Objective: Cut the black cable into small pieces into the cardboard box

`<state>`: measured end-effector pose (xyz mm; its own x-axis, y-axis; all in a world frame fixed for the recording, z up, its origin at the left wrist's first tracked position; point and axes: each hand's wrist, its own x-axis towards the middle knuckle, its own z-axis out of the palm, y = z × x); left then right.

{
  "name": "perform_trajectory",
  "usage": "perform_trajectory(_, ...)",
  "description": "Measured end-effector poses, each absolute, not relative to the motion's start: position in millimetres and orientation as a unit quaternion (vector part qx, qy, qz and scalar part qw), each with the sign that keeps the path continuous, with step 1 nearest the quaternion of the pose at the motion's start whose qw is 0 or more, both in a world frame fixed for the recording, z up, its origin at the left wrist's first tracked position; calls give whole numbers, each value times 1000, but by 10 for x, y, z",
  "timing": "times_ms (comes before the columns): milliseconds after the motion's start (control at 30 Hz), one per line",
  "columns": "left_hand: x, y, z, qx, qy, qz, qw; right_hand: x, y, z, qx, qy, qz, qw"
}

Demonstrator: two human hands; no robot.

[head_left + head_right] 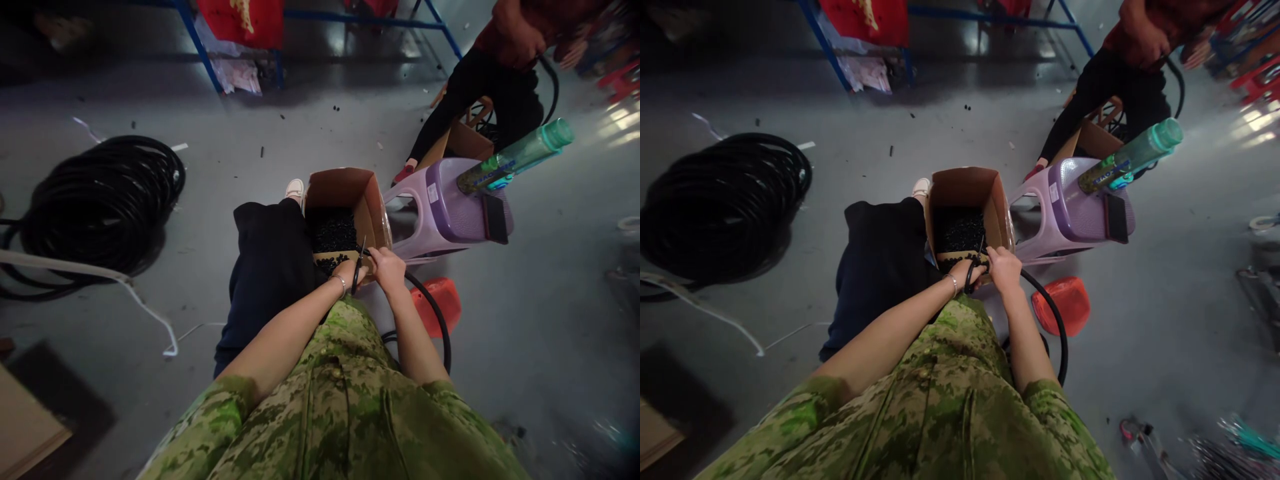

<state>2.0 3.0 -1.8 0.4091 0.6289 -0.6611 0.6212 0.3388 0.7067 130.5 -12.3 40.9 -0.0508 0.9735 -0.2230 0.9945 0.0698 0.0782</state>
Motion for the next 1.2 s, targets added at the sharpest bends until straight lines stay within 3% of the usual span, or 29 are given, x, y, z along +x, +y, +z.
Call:
perform_trajectory(467,-10,11,131,534,543,17,648,1330,-119,367,702,705,-32,97)
perform_trajectory(867,-12,24,171,567,564,-12,601,1345,-61,476,639,761,-29,109)
perform_trajectory(1200,-8,29,140,551,572,14,607,1336,-114,392,685,723,-28,88)
